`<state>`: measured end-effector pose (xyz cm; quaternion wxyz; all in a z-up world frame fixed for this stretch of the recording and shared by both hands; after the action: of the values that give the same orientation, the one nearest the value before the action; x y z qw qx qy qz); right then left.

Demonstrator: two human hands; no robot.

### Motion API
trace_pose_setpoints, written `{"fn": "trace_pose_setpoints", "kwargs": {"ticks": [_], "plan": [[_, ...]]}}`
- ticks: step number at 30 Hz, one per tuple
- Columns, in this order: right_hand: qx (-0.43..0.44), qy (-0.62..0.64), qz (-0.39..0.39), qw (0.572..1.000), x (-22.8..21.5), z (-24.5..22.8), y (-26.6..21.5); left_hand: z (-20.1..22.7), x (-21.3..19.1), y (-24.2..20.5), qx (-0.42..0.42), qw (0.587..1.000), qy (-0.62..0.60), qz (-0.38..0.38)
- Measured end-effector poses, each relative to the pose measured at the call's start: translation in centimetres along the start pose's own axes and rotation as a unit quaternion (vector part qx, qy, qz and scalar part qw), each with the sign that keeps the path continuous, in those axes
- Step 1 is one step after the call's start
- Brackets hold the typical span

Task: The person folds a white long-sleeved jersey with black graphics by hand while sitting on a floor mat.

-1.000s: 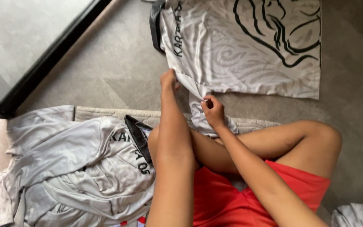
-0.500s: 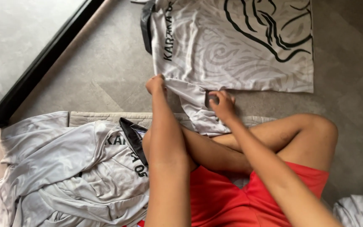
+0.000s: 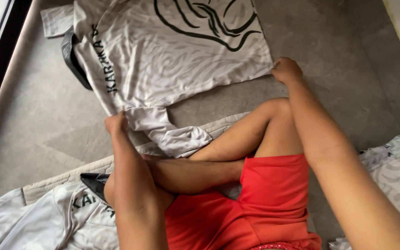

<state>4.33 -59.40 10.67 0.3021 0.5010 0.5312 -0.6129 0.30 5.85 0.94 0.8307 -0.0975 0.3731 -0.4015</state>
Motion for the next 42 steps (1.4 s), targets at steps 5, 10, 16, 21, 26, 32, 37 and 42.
{"fn": "trace_pose_setpoints", "kwargs": {"ticks": [5, 10, 16, 21, 26, 32, 37, 42], "plan": [[0.196, 0.268, -0.052, 0.942, 1.6, 2.9, -2.3, -0.9, -1.7, 0.7, 0.015, 0.998, 0.055, 0.025], [0.168, 0.314, -0.02, 0.934, 3.0, 3.0, -0.5, 2.0, -2.6, -4.5, -0.004, 0.999, -0.042, 0.009], [0.188, 0.341, 0.087, 0.917, 2.8, 4.6, 0.0, -1.5, -2.6, 1.9, 0.048, 0.989, 0.132, 0.045], [0.219, 0.451, 0.095, 0.86, 2.8, 4.3, -0.8, 8.0, -3.7, -11.6, 0.075, 0.958, 0.26, 0.095], [0.234, 0.472, 0.127, 0.841, 4.2, 5.2, 0.3, 14.1, 3.1, -19.8, 0.461, 0.808, 0.365, -0.014], [0.17, 0.474, -0.031, 0.863, 5.2, 2.5, 0.5, 9.2, 9.5, -19.9, 0.445, 0.696, 0.538, -0.167], [0.21, 0.491, 0.122, 0.836, 5.4, 6.2, 1.7, 8.0, 9.2, -17.2, 0.436, 0.719, 0.513, -0.173], [0.185, 0.408, 0.168, 0.878, 7.2, 8.3, 3.2, 10.5, 6.8, -20.1, 0.398, 0.786, 0.418, -0.221]]}}
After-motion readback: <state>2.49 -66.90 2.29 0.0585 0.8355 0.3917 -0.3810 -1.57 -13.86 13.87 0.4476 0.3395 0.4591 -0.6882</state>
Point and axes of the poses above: each hand's wrist, its own y-axis towards the middle knuckle, its own x-axis out of the palm, z = x × y, the point moved 6 cm from there along y, towards the middle knuckle, and after that the axes turned 8 degrees about -y, right-handed, at the moved point
